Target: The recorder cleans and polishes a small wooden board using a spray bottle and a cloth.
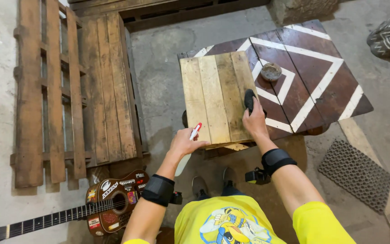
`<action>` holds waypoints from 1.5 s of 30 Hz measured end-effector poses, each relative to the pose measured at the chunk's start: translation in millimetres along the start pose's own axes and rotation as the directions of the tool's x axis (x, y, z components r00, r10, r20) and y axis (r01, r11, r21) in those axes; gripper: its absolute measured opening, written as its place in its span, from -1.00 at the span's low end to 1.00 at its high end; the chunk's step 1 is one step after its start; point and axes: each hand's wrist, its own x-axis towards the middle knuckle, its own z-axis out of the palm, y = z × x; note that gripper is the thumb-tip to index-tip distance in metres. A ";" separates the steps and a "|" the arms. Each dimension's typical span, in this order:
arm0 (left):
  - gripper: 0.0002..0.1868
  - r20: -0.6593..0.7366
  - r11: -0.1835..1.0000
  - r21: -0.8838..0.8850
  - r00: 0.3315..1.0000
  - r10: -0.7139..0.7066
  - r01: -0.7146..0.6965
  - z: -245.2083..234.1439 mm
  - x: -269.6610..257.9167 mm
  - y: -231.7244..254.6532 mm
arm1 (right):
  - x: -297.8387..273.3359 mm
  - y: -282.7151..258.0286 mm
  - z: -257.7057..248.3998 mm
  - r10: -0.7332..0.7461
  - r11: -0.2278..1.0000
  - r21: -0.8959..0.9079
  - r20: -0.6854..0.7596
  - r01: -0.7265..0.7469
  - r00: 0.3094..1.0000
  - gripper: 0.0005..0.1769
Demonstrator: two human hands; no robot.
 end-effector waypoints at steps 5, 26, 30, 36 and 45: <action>-0.38 -0.015 0.993 0.085 0.996 -0.086 0.087 1.5 -9.2 3.2 | -0.8 -2.6 33.6 0.114 0.935 -0.350 0.148 -0.056 0.982 -0.18; -0.34 -0.126 0.978 -0.143 0.978 -0.168 0.150 -0.9 -11.2 -6.3 | 1.1 -87.8 133.4 -0.319 0.787 -0.280 0.578 0.550 0.751 -0.12; -0.36 -0.098 0.990 -0.077 0.988 -0.123 0.115 -1.3 -3.7 2.0 | -3.9 -84.5 121.2 -0.429 0.709 -0.179 0.658 0.682 0.619 -0.11; -0.38 -0.121 0.993 -0.093 0.990 -0.078 0.067 3.7 11.5 31.2 | 17.3 -32.7 113.7 -0.442 0.812 -0.084 0.558 0.578 0.702 -0.15; -0.39 -0.120 0.994 -0.108 0.993 -0.019 0.006 39.2 29.8 51.7 | 54.1 15.6 31.9 -0.159 0.871 -0.377 0.392 0.316 0.906 -0.15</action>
